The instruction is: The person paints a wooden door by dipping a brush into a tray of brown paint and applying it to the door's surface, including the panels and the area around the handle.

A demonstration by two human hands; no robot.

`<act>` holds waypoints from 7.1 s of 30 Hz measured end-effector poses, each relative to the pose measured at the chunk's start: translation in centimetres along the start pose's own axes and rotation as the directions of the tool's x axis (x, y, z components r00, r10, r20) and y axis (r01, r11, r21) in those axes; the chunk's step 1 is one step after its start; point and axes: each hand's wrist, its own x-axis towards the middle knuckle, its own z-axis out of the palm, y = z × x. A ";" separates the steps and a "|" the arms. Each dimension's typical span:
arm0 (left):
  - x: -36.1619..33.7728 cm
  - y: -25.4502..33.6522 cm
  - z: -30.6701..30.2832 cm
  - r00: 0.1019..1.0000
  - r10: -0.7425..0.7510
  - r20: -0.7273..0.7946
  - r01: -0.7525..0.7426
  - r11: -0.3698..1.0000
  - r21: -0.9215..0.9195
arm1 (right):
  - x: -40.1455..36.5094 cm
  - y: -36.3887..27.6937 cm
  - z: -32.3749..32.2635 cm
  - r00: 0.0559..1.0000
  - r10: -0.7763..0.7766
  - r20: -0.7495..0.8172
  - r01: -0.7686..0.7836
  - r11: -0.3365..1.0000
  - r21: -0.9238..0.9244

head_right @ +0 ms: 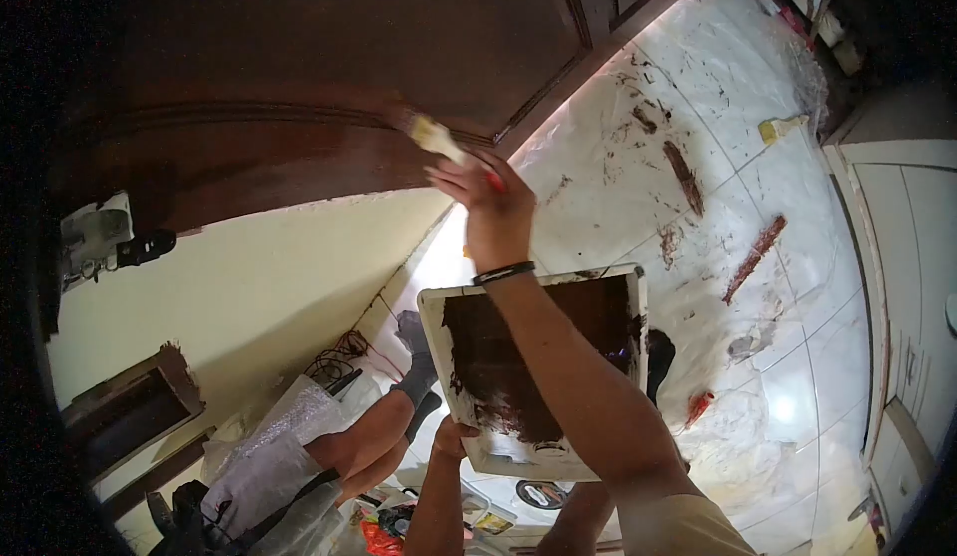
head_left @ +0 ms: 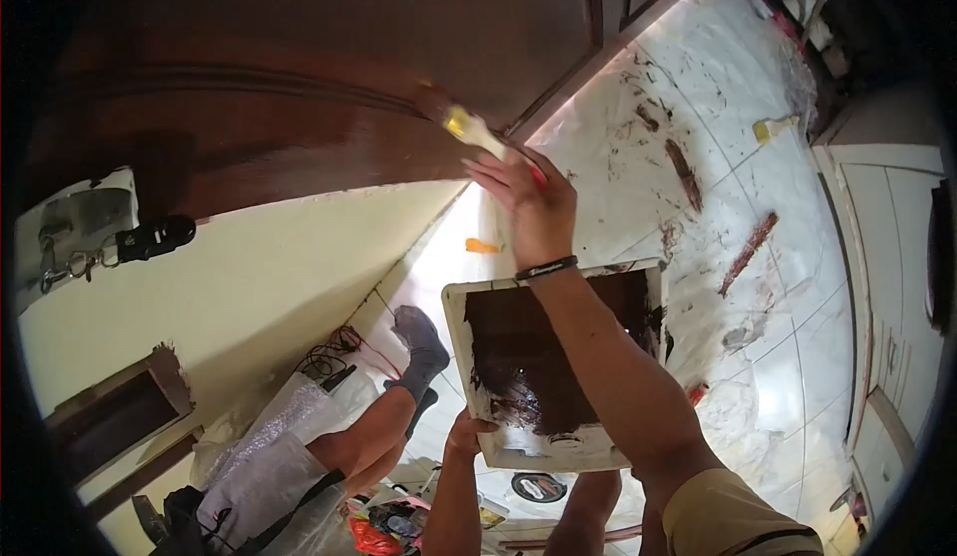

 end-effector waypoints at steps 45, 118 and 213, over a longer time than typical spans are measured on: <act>0.2 0.2 8.4 0.990 0.140 -0.035 -0.139 0.990 0.022 | -16.6 -25.4 -6.4 0.949 -0.153 0.274 0.310 0.321 -0.895; 7.1 4.0 -2.6 0.920 0.030 -0.392 0.161 0.881 0.445 | 13.7 10.5 -24.4 0.736 -0.416 0.533 0.676 0.495 -0.547; 6.1 3.7 -5.5 0.969 0.247 0.007 -0.247 0.969 0.027 | -4.5 -8.8 -30.2 0.880 -0.434 -0.193 0.149 0.639 -0.755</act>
